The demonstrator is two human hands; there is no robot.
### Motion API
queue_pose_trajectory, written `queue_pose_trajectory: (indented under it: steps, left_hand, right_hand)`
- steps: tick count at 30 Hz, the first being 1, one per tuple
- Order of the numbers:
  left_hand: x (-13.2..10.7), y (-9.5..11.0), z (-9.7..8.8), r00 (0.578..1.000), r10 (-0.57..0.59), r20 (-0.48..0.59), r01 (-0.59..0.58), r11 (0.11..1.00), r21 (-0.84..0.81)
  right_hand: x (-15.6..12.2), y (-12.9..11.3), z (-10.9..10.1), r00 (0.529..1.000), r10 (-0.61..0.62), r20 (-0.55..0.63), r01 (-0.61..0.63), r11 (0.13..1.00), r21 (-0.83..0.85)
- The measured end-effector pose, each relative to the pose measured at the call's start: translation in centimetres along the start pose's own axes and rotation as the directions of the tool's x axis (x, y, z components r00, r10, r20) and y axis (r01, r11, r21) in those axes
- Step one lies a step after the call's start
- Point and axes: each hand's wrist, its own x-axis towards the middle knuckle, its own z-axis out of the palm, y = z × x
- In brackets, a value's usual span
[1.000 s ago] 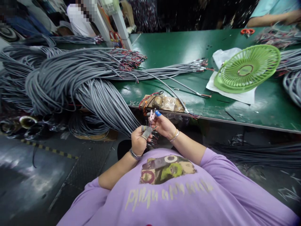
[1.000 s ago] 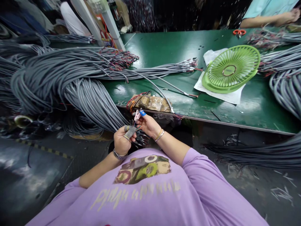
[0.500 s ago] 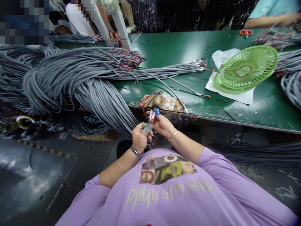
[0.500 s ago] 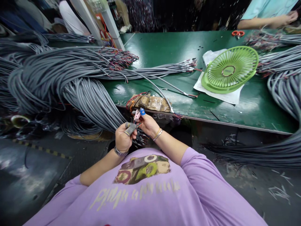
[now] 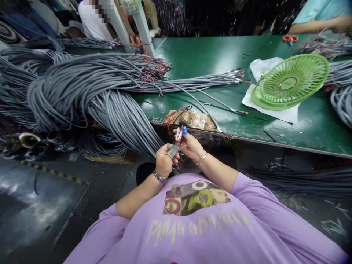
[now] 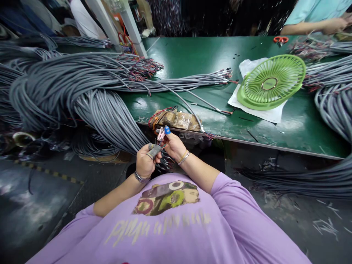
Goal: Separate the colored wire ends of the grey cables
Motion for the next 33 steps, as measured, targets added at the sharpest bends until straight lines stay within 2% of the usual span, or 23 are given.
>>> queue_pose_trajectory:
  steps: [5, 13, 15, 20, 23, 27, 33]
  left_hand:
    - [-0.1, 0.1, 0.0, 1.000, 0.014, -0.018, -0.014, 1.000, -0.001]
    - [-1.0, 0.2, -0.4, 0.998, 0.037, -0.043, -0.036, 0.999, 0.015]
    - [-1.1, 0.2, -0.6, 0.998, 0.049, -0.048, -0.048, 0.999, 0.015]
    - [-0.5, 0.2, -0.7, 0.996, 0.054, -0.066, -0.055, 0.998, -0.009]
    - [-0.3, 0.1, -0.6, 0.996, 0.054, -0.065, -0.054, 0.999, 0.003]
    - [-0.2, 0.1, -0.3, 0.997, 0.051, -0.062, -0.050, 0.999, 0.021]
    - [-0.1, 0.0, -0.2, 0.998, 0.047, -0.048, -0.046, 0.999, 0.020]
  right_hand:
    - [-0.2, 0.1, -0.1, 1.000, 0.013, 0.024, -0.013, 1.000, 0.010]
    - [-0.8, -0.5, -0.5, 0.985, 0.156, 0.071, -0.158, 0.987, 0.029]
    - [-0.9, -0.7, -0.6, 0.986, 0.145, 0.087, -0.147, 0.989, 0.015]
    - [-1.2, -0.6, -0.6, 0.995, 0.014, 0.097, -0.006, 0.996, -0.084]
    - [-1.0, -0.4, -0.7, 0.997, -0.023, 0.079, 0.033, 0.992, -0.125]
    - [-0.4, -0.3, -0.7, 0.999, -0.006, 0.040, 0.011, 0.991, -0.130]
    - [0.3, -0.3, -0.5, 0.998, 0.043, 0.040, -0.041, 0.998, -0.038]
